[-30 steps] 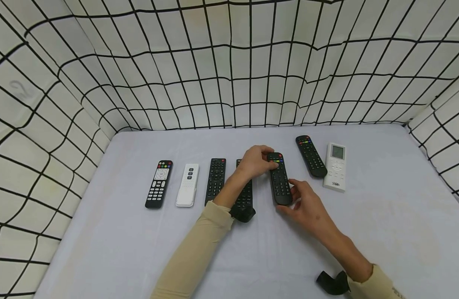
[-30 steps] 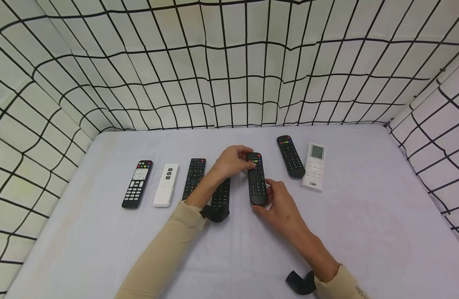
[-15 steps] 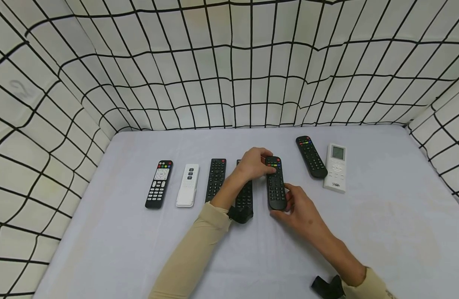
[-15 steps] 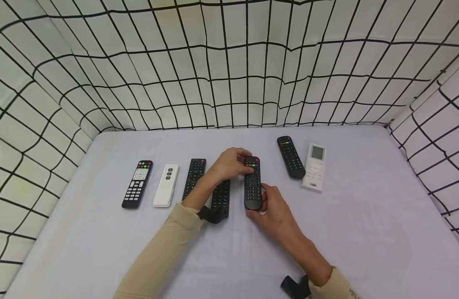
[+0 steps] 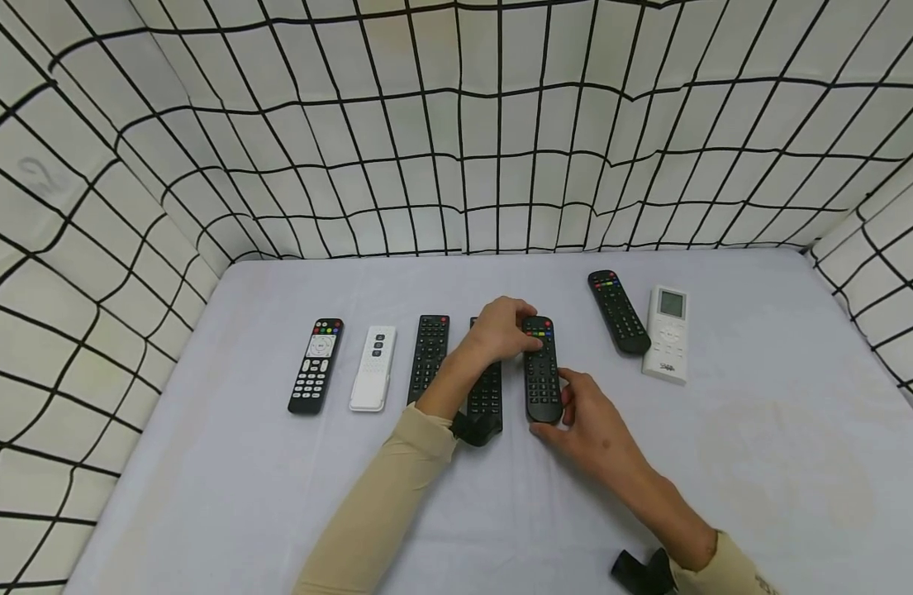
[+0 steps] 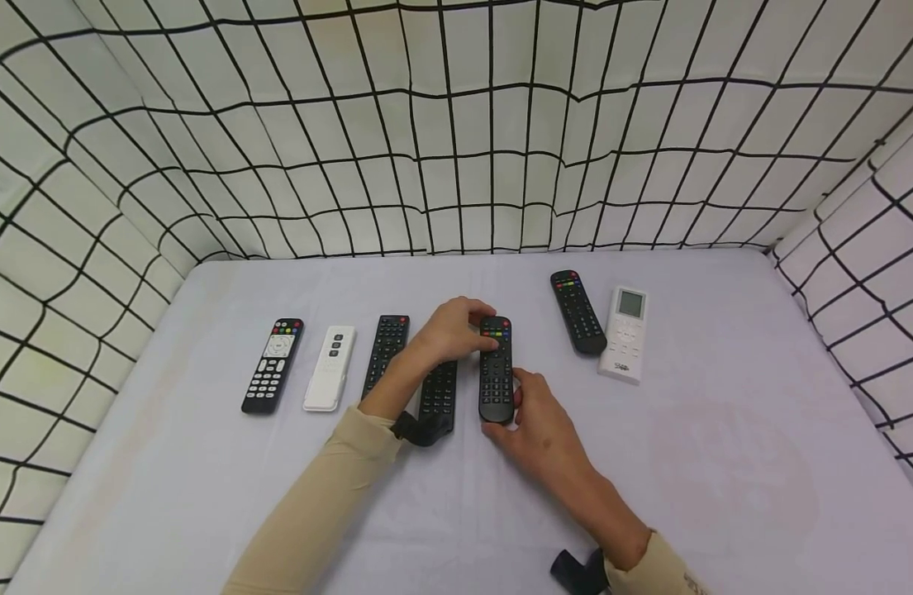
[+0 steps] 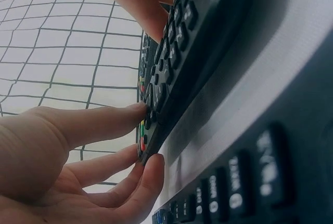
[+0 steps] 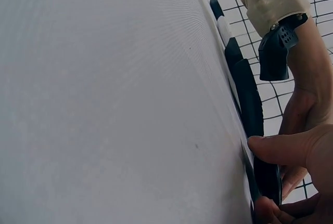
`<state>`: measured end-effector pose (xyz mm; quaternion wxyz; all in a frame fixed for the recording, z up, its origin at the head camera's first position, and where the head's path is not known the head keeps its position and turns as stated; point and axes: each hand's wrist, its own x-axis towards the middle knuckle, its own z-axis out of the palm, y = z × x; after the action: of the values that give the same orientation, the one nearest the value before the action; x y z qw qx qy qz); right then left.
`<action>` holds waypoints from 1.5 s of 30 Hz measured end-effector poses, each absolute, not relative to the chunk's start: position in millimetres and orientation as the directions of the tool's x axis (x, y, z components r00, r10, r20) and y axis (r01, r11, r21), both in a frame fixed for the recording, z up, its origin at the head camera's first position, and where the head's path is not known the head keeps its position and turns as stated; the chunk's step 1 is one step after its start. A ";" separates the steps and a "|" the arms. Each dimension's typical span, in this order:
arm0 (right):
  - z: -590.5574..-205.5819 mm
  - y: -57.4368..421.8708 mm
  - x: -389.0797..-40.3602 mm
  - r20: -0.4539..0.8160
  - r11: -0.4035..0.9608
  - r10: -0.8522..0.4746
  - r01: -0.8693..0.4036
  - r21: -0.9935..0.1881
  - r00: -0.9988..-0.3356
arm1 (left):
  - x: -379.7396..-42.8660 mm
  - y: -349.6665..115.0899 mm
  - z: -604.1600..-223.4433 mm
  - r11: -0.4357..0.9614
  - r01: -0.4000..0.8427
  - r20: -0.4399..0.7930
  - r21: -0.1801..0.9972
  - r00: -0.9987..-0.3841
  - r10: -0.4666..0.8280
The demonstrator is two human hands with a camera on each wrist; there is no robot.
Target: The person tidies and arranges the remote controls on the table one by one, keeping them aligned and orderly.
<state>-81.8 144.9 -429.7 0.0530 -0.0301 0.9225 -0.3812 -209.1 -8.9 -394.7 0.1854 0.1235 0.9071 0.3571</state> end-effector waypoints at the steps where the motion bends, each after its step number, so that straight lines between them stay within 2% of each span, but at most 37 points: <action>1: -429.7 144.6 -82.2 -0.073 0.711 -0.095 -0.017 -0.703 -0.993 | -209.3 -9.0 -394.9 0.715 0.090 -0.250 0.693 -0.901 0.355; 14: -430.1 143.8 -82.3 -0.091 0.753 -0.087 -0.006 -0.658 -0.992 | -208.7 -3.7 -393.3 0.765 0.114 -0.267 0.634 -0.896 0.354; 40: -422.2 153.1 -82.3 -0.113 0.755 -0.128 -0.022 -0.656 -0.985 | -207.7 -0.4 -393.5 0.776 0.111 -0.274 0.621 -0.897 0.347; 45: -420.9 160.2 -82.0 -0.075 0.738 -0.110 -0.031 -0.674 -0.991 | -206.0 0.8 -393.8 0.785 0.111 -0.275 0.609 -0.899 0.341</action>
<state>-82.0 160.2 -420.9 0.0551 -0.0378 0.9306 -0.3599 -206.0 0.8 -393.8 0.1889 0.1221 0.9257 0.3041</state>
